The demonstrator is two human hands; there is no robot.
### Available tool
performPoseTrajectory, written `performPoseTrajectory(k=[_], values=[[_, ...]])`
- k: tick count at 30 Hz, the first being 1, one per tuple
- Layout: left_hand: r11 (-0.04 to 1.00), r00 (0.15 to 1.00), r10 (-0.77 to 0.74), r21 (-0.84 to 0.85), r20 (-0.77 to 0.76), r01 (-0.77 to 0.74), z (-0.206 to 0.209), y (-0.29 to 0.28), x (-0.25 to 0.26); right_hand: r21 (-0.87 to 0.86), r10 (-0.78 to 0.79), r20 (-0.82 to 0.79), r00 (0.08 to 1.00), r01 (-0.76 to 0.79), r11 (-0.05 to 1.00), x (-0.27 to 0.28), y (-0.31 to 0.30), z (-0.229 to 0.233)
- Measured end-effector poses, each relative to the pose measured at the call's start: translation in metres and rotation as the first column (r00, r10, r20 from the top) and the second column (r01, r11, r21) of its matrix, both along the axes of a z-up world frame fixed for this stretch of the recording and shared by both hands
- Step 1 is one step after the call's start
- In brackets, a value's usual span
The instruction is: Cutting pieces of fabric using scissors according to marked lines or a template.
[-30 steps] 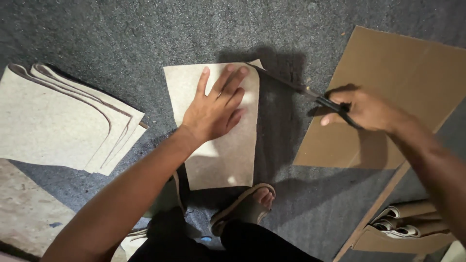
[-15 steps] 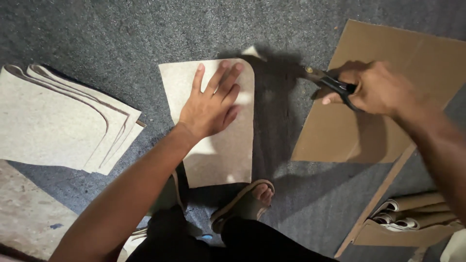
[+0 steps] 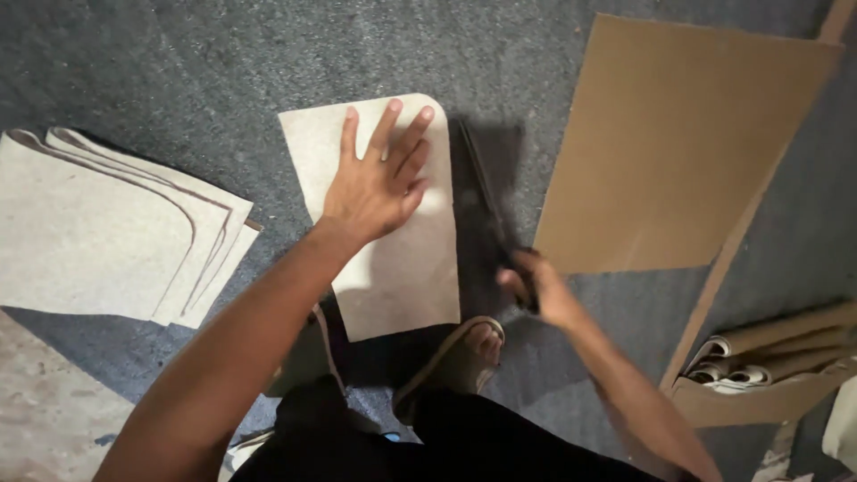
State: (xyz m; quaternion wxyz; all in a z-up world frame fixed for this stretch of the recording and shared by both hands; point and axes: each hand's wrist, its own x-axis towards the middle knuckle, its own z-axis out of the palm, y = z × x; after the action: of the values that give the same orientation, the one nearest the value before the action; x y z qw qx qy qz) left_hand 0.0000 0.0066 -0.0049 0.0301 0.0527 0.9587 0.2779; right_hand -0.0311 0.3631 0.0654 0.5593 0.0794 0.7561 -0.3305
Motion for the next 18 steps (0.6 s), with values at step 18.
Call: performPoseTrajectory(k=[18], values=[[0.999, 1.0, 0.001, 0.033, -0.005, 0.0, 0.008, -0.003, 0.001, -0.128, 0.204, -0.266, 0.942, -0.244, 0.961, 0.014, -0.058, 0.009]])
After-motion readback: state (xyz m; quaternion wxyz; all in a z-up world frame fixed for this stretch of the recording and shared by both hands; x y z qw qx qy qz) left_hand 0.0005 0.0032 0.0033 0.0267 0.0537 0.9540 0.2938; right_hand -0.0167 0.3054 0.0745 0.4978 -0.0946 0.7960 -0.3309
